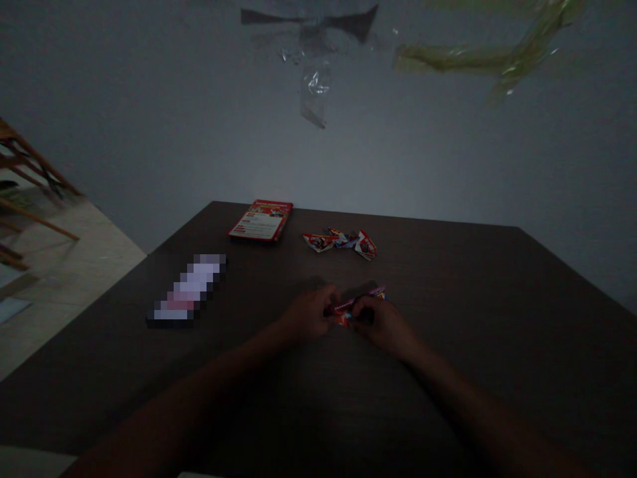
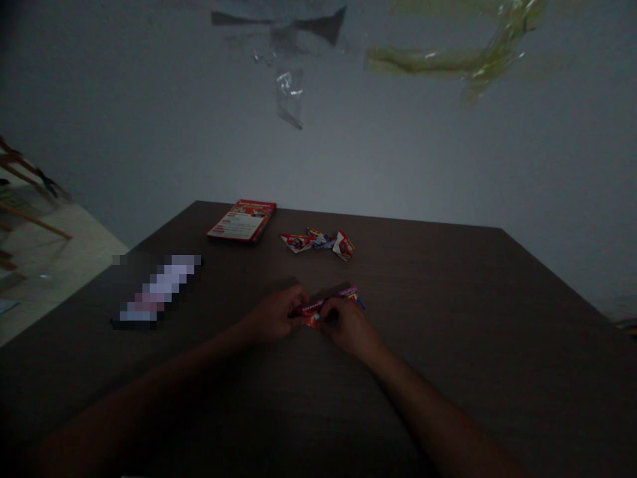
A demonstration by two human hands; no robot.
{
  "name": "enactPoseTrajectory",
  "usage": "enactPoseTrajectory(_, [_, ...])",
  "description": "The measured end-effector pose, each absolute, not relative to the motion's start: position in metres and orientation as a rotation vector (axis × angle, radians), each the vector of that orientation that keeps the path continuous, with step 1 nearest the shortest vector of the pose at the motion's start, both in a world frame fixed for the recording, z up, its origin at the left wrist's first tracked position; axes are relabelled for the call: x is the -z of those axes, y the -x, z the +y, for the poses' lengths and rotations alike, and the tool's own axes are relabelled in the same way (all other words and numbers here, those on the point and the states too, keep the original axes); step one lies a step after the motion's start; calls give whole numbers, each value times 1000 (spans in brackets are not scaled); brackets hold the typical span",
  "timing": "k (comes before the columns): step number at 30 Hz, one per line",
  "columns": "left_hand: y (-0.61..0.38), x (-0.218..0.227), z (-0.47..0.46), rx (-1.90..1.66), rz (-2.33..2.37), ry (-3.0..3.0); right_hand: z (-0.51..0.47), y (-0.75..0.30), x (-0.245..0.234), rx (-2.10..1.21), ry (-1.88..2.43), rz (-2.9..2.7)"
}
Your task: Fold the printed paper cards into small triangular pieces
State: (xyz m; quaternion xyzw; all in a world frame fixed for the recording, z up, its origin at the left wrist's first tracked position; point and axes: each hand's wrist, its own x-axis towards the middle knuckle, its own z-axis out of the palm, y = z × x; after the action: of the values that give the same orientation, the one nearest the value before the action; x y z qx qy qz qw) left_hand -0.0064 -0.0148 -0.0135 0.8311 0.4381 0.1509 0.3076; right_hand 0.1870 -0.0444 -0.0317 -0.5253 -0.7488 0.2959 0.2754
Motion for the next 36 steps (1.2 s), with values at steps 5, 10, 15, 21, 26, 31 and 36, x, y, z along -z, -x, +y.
enactPoseTrajectory(5, [6, 15, -12, -360, 1239, -2216, -45, -187, 31, -782, 1395, -2013])
enactPoseTrajectory(10, [0, 2, -14, -203, 1335, -2298, -47, -181, 27, -697, 1459, -2025])
enactPoseTrajectory(15, [-2, -1, -14, -180, 1372, -2336, -46, -179, 27, -670, 1485, -2016])
enactPoseTrajectory(21, [0, 4, -12, -199, 1357, -2323, -47, -183, 28, -694, 1418, -2038])
enactPoseTrajectory(26, [1, 0, -11, -145, 1311, -2262, -48, -192, 31, -775, 1430, -2016])
enactPoseTrajectory(31, [2, -3, -10, -98, 1317, -2218, -48, -194, 31, -808, 1445, -2008])
enactPoseTrajectory(36, [0, -4, -11, -80, 1358, -2217, -49, -187, 28, -727, 1472, -2016])
